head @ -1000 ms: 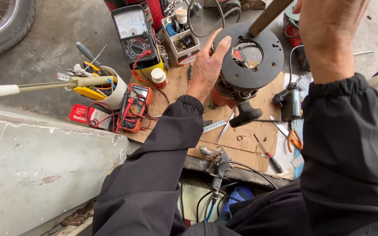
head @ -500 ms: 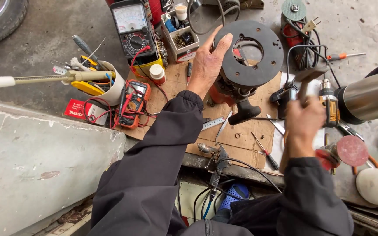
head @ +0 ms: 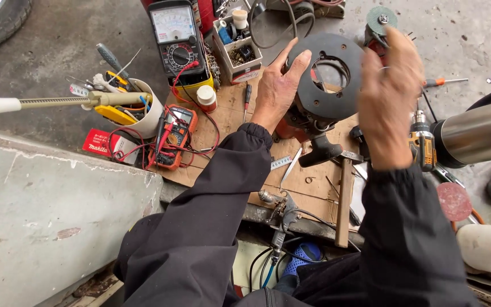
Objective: Disassembling and inspecting a router base for repair or cleaning using pliers and other hand tools.
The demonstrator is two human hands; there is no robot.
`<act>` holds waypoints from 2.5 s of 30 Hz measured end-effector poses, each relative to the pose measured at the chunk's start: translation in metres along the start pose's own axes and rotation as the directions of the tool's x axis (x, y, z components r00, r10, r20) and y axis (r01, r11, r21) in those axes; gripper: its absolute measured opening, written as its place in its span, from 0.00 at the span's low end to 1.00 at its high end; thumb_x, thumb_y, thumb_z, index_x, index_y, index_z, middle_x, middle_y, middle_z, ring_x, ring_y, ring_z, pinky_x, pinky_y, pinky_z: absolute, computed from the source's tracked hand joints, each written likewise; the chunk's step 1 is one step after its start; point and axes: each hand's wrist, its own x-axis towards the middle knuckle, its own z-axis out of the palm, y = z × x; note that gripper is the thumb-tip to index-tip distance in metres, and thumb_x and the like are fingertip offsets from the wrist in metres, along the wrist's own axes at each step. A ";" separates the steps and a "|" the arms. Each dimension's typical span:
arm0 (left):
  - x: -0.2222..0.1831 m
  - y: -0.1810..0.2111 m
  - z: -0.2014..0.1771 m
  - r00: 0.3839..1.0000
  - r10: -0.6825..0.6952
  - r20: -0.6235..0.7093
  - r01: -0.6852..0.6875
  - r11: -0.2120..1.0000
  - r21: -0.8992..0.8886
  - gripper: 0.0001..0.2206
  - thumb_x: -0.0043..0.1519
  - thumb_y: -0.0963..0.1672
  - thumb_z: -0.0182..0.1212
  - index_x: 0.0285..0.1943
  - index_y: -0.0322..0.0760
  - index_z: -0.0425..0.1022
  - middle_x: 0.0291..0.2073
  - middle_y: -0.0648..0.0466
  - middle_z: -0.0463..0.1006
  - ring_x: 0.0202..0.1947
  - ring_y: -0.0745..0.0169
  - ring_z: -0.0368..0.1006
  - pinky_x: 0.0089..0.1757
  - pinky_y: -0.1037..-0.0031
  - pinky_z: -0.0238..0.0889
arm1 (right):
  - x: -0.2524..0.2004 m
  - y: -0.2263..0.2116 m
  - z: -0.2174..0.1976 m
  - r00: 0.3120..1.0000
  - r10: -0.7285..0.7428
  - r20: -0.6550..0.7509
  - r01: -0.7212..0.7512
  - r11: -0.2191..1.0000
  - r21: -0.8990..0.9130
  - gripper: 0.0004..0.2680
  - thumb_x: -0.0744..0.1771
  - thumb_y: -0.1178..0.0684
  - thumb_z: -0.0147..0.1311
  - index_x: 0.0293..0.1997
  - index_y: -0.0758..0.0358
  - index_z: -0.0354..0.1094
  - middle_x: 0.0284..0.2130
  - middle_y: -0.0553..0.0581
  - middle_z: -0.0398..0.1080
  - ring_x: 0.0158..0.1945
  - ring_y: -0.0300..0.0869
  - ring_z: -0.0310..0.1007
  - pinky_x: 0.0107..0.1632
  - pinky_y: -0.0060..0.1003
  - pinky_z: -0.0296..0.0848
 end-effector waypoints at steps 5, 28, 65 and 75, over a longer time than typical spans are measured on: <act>0.002 -0.006 0.002 0.998 0.048 -0.045 -0.046 0.998 0.037 0.35 0.62 0.61 0.53 0.77 0.49 0.73 0.65 0.45 0.85 0.60 0.52 0.84 0.55 0.68 0.74 | 0.022 0.013 0.072 0.875 0.106 0.472 0.011 0.971 -0.239 0.25 0.78 0.39 0.32 0.86 0.60 0.48 0.81 0.70 0.52 0.84 0.61 0.43 0.79 0.59 0.34; 0.066 -0.176 0.007 0.805 -0.455 0.382 0.587 0.703 -0.401 0.21 0.65 0.52 0.62 0.57 0.34 0.86 0.49 0.52 0.85 0.48 0.64 0.74 0.54 0.72 0.63 | 0.021 -0.003 0.052 0.901 -0.010 0.435 0.092 0.982 -0.167 0.20 0.81 0.47 0.43 0.83 0.71 0.63 0.79 0.71 0.58 0.81 0.65 0.50 0.78 0.58 0.40; -0.048 -0.271 0.037 0.922 0.381 0.068 -0.266 0.495 0.827 0.07 0.57 0.46 0.73 0.41 0.44 0.81 0.43 0.53 0.73 0.45 0.51 0.69 0.48 0.62 0.62 | 0.022 0.001 0.052 0.900 0.028 0.435 0.046 0.986 -0.159 0.21 0.79 0.45 0.42 0.82 0.67 0.63 0.79 0.71 0.60 0.81 0.62 0.49 0.77 0.56 0.40; 0.030 -0.213 0.004 0.862 -0.486 -0.142 0.349 0.774 -0.528 0.14 0.62 0.42 0.68 0.55 0.29 0.78 0.38 0.49 0.83 0.33 0.65 0.77 0.39 0.77 0.72 | 0.023 -0.005 0.049 0.885 0.051 0.463 0.036 0.984 -0.177 0.22 0.80 0.46 0.42 0.82 0.74 0.64 0.78 0.78 0.59 0.81 0.66 0.49 0.77 0.59 0.41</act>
